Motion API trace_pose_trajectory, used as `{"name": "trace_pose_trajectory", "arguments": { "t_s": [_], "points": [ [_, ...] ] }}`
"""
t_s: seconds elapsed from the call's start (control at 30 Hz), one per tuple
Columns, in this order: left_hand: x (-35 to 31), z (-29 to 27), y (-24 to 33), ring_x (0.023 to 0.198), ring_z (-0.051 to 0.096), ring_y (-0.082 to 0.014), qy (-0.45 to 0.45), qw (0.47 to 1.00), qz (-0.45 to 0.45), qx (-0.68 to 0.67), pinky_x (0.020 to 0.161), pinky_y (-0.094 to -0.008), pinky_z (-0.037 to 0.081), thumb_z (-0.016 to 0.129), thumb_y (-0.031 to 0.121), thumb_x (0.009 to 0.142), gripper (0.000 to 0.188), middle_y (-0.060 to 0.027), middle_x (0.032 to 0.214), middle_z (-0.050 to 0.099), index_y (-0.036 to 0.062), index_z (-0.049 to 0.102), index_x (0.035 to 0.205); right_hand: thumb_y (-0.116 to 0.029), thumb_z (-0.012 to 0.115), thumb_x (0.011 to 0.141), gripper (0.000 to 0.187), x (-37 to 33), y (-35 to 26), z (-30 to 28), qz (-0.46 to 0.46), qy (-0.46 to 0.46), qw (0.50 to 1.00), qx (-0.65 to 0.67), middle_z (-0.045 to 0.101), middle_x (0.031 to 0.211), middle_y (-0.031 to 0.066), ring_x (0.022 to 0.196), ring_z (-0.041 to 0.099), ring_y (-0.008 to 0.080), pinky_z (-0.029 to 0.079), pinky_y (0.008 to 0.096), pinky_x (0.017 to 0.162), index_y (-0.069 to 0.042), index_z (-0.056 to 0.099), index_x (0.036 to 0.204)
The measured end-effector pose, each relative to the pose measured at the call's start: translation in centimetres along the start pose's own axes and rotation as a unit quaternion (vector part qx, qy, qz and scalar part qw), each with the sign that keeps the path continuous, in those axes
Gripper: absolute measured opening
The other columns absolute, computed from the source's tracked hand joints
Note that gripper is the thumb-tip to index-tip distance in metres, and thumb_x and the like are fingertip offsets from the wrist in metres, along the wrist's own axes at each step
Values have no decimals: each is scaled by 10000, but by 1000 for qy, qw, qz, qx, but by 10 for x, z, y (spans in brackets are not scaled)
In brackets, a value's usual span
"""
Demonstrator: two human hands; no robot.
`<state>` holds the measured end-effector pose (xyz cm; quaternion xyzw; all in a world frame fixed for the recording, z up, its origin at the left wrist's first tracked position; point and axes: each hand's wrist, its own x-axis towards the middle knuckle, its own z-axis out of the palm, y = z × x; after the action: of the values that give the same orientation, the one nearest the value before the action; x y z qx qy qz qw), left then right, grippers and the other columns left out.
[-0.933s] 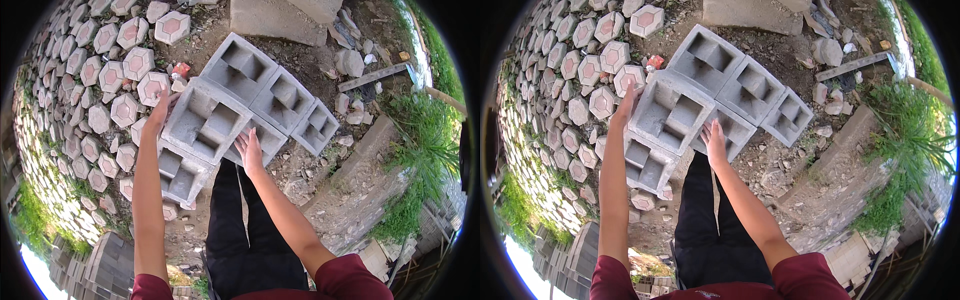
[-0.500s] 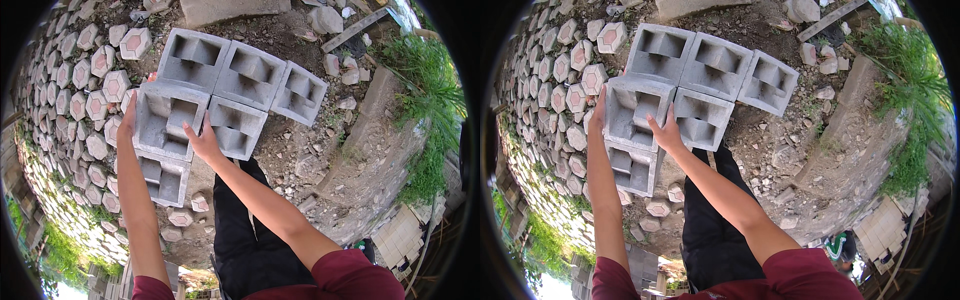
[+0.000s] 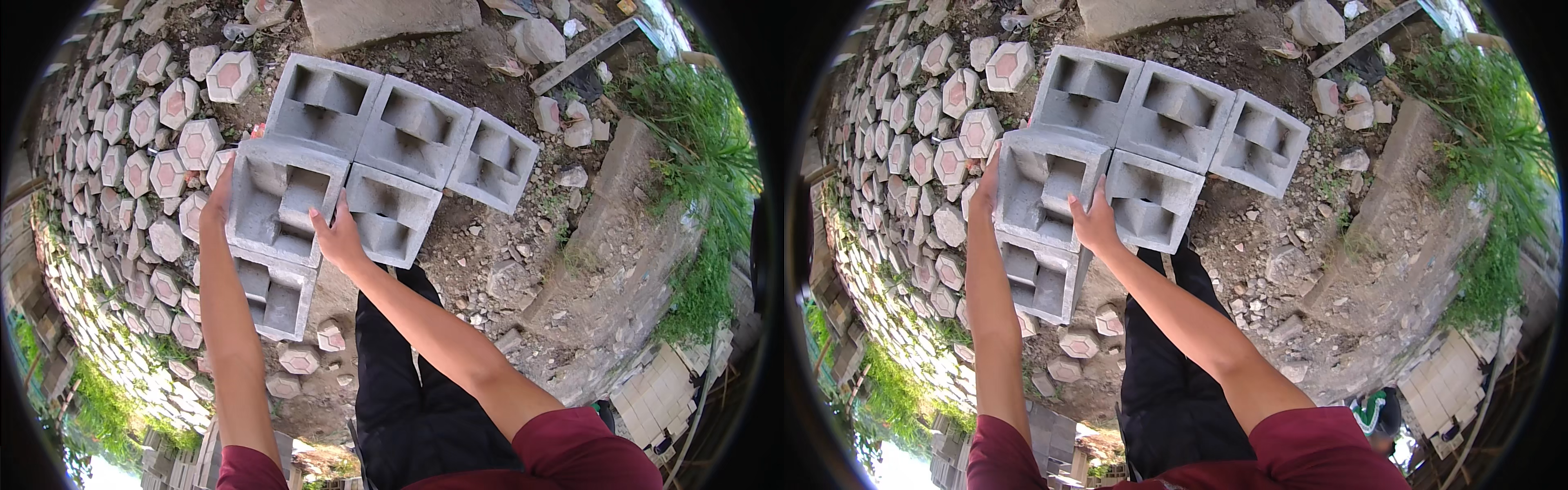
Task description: The person stacks grey decorative concrete bricks one by one on top of an existing pile in an outdoor workspace.
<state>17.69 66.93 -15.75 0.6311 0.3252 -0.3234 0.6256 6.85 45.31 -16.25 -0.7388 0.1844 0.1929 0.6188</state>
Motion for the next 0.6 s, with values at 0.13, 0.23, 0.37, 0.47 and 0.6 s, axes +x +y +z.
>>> {"name": "trace_pose_trajectory", "arguments": {
  "t_s": [0.13,0.23,0.37,0.47,0.6],
  "points": [
    [7,-16,-9,1238,412,-219,-20,999,7,-32,1029,-338,326,316,550,924,680,-101,1365,412,59,312,1395,-388,509,885,832,-2,-4,6,17,-13,1000,8,439,1239,352,1177,459,388,358,357,977,146,84,1361],
    [16,-23,-12,1228,421,-220,-15,1000,25,-10,1020,-331,336,324,544,924,673,-102,1348,431,58,326,1389,-390,506,885,830,-2,-3,7,10,-9,1000,10,455,1215,356,1146,482,392,374,363,957,143,84,1363],
    [16,-19,-14,1223,421,-217,-27,999,1,-20,1023,-329,323,335,538,920,664,-96,1360,421,62,343,1383,-374,501,901,800,-4,-18,-2,64,-41,997,-7,477,1221,305,1065,527,294,395,331,914,138,100,1368],
    [18,-31,-21,1234,406,-212,12,1000,20,10,1027,-325,312,330,539,918,664,-98,1364,416,64,345,1382,-366,500,907,786,-6,-22,1,87,-60,994,-39,525,1144,256,819,541,201,441,294,758,144,115,1365],
    [18,-13,-18,1254,378,-213,-10,1000,-18,2,1042,-320,281,329,525,921,658,-95,1378,397,65,328,1391,-360,509,904,785,-4,-19,-7,118,-69,989,-48,542,1082,213,669,463,145,430,272,650,148,123,1362]
  ]
}}
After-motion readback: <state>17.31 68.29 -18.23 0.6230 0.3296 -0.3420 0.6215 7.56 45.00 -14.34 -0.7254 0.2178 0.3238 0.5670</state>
